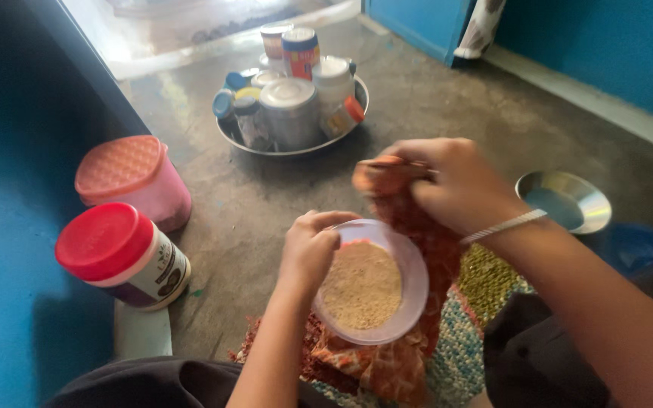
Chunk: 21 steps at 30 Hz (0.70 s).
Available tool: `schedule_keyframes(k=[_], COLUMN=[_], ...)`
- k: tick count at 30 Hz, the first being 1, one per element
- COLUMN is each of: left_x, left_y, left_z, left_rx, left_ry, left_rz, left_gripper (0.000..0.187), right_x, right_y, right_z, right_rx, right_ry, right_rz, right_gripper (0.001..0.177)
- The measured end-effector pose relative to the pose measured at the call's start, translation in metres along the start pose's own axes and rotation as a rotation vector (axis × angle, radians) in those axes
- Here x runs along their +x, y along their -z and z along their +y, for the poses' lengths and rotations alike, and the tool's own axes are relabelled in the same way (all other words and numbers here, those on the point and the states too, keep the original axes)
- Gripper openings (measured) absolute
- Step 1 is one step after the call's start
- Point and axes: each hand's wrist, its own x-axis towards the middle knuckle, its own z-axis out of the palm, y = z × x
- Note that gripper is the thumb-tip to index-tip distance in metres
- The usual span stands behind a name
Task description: The person sits on a rug and uses a patterned cloth to scoop grains from a pile on the floor into a small plastic container. They repeatedly gather the grains with the cloth, pour them into the container, and shake the container to settle the contents. Finally, they place a lid on the container and move it to a tray with other containers.
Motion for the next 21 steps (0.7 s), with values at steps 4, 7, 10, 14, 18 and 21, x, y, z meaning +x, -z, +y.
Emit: schedule_keyframes(k=[4, 7, 10, 14, 18, 21], left_x=[0.009, 0.008, 0.01, 0.015, 0.025, 0.03], left_y=[-0.016, -0.011, -0.01, -0.014, -0.015, -0.013], left_z=[-0.007, -0.014, -0.017, -0.016, -0.01, -0.011], left_rx=[-0.15, -0.249, -0.086, -0.113, -0.118, -0.047], left_ry=[0.101, -0.014, 0.192, 0.103, 0.125, 0.178], left_rz=[0.015, 0.048, 0.025, 0.005, -0.044, -0.044], left_gripper=[0.034, 0.038, 0.034, 0.035, 0.029, 0.024], right_x=[0.03, 0.036, 0.044, 0.05, 0.045, 0.043], right_y=[-0.047, -0.084, -0.112, -0.111, -0.105, -0.112], right_z=[-0.01, -0.011, 0.014, 0.053, 0.062, 0.073], right_rx=[0.137, 0.409, 0.793, 1.103, 0.918, 0.961], right_ry=[0.26, -0.365, -0.553, -0.517, -0.737, -0.738], right_rz=[-0.1, -0.491, -0.607, -0.851, -0.738, -0.696], right_gripper=[0.042, 0.031, 0.039, 0.036, 0.045, 0.041])
